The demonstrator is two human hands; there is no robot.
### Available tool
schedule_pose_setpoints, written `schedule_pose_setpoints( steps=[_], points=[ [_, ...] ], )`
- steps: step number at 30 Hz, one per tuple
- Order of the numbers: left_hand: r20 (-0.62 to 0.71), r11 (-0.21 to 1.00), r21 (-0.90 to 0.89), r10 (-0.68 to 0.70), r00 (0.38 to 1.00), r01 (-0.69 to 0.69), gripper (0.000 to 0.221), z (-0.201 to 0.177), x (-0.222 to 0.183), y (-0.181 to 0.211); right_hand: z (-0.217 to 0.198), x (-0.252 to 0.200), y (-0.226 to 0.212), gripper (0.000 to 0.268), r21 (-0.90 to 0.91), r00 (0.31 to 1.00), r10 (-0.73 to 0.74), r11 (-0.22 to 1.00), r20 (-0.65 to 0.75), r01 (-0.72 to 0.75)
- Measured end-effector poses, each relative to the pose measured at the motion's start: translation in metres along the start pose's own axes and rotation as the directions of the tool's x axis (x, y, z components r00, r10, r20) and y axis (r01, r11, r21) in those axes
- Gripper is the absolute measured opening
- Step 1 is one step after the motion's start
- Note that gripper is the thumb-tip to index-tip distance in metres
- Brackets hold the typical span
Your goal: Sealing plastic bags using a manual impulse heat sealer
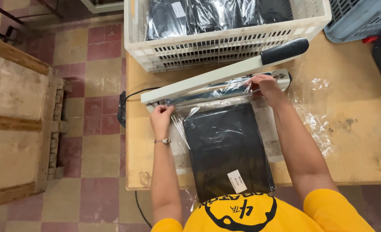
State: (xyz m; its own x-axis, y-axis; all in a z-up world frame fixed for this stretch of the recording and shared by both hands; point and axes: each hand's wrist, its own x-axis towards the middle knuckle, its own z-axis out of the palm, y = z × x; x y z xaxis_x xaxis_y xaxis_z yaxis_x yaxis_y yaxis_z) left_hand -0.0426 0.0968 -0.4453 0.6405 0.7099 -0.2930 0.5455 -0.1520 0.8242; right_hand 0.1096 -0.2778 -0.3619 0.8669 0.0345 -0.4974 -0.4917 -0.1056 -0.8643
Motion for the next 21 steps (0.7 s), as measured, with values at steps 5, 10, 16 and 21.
schedule_pose_setpoints(
  steps=[5,10,16,21],
  points=[
    [-0.078,0.978,0.206,-0.029,0.997,0.045,0.024,0.001,0.006,0.007,0.002,0.002,0.012,0.022,-0.111,0.989,-0.119,0.986,0.091,0.128],
    [-0.146,0.967,0.250,-0.016,0.989,0.053,0.025,0.006,0.009,0.016,0.010,0.013,0.029,0.015,-0.130,0.988,-0.150,0.981,-0.031,0.145],
    [-0.216,0.999,0.021,-0.027,0.976,0.033,0.031,-0.025,-0.053,0.060,-0.022,0.119,0.155,0.020,-0.095,0.988,-0.156,0.983,0.014,0.157],
    [0.101,0.971,0.227,-0.092,0.991,0.067,0.019,-0.037,-0.075,0.029,0.001,-0.008,0.044,0.024,-0.497,0.983,-0.185,0.853,-0.004,0.158]
  ],
)
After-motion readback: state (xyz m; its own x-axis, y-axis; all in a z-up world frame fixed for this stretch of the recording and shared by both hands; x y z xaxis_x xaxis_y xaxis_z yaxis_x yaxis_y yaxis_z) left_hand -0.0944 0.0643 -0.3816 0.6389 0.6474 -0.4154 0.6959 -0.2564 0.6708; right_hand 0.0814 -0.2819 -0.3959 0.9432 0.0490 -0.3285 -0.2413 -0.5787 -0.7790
